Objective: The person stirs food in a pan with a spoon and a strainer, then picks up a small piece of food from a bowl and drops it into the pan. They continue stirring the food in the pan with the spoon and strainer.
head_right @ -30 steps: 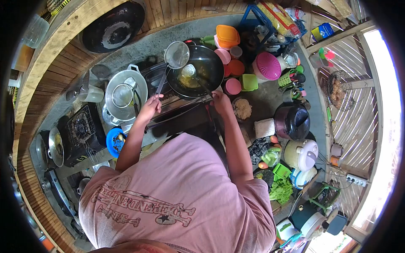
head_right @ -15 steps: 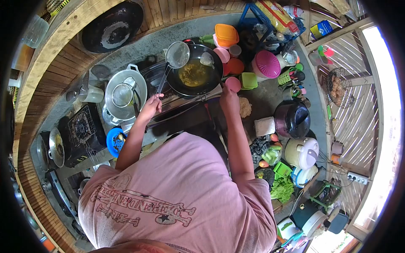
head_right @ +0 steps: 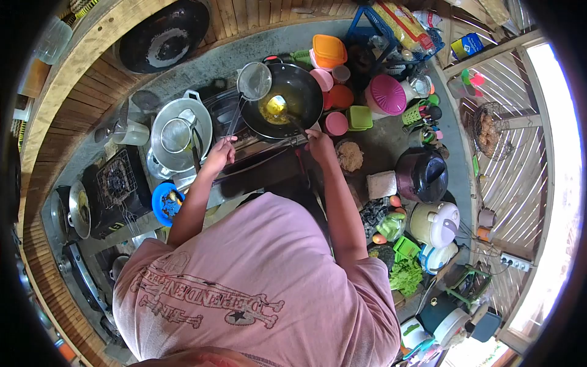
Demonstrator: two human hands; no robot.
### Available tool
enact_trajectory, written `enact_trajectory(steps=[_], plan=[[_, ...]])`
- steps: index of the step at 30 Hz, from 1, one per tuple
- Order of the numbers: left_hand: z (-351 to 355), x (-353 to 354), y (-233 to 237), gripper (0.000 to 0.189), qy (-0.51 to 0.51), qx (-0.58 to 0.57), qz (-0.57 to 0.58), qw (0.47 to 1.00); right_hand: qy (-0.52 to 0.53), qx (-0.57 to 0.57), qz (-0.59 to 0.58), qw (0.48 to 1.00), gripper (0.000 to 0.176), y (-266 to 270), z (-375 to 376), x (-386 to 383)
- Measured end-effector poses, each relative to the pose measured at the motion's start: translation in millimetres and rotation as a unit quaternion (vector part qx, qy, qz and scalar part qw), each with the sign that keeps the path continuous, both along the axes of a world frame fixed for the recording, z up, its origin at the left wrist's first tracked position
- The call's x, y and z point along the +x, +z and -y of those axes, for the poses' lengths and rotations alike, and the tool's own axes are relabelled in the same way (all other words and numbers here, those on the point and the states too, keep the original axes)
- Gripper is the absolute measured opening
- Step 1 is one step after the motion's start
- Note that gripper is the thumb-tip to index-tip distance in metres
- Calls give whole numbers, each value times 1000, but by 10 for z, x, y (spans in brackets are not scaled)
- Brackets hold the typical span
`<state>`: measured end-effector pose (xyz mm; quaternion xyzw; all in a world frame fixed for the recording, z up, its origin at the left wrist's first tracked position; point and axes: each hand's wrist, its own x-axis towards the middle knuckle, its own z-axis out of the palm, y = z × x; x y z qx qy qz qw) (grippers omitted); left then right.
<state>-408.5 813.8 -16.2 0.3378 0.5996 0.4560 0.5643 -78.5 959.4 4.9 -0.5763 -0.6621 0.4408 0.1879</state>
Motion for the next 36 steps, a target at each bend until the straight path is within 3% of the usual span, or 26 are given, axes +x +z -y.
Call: enact_trajectory(steps=[3,6,8,14,21,24,26,30,32,36], plan=[[2,-13,-13,35,-1,7,1,1000,20,-43,-20,999,32,108,66,36],[13,24,99,31,24,-3,13,1000,4,20,3,1000,29,255,95,42],[16,13,97,31,20,3,5,1000,-1,166,55,985,29,155,81,115],[40,13,115,33,8,12,7,1000,0,249,103,963,32,297,1,85],[55,8,108,32,13,20,17,1000,-19,191,148,970,31,149,45,-8],[64,1,80,33,8,15,12,1000,-34,112,68,991,31,-67,-17,-4],[61,-8,70,33,9,16,14,1000,-82,-96,-31,992,31,184,58,-86],[60,-8,85,33,9,19,10,1000,-93,-92,-92,987,31,139,114,-65],[54,-9,90,33,11,24,13,1000,-35,60,-76,995,32,88,133,-25],[41,-7,125,33,15,22,15,1000,-30,123,-48,991,32,562,255,-119]])
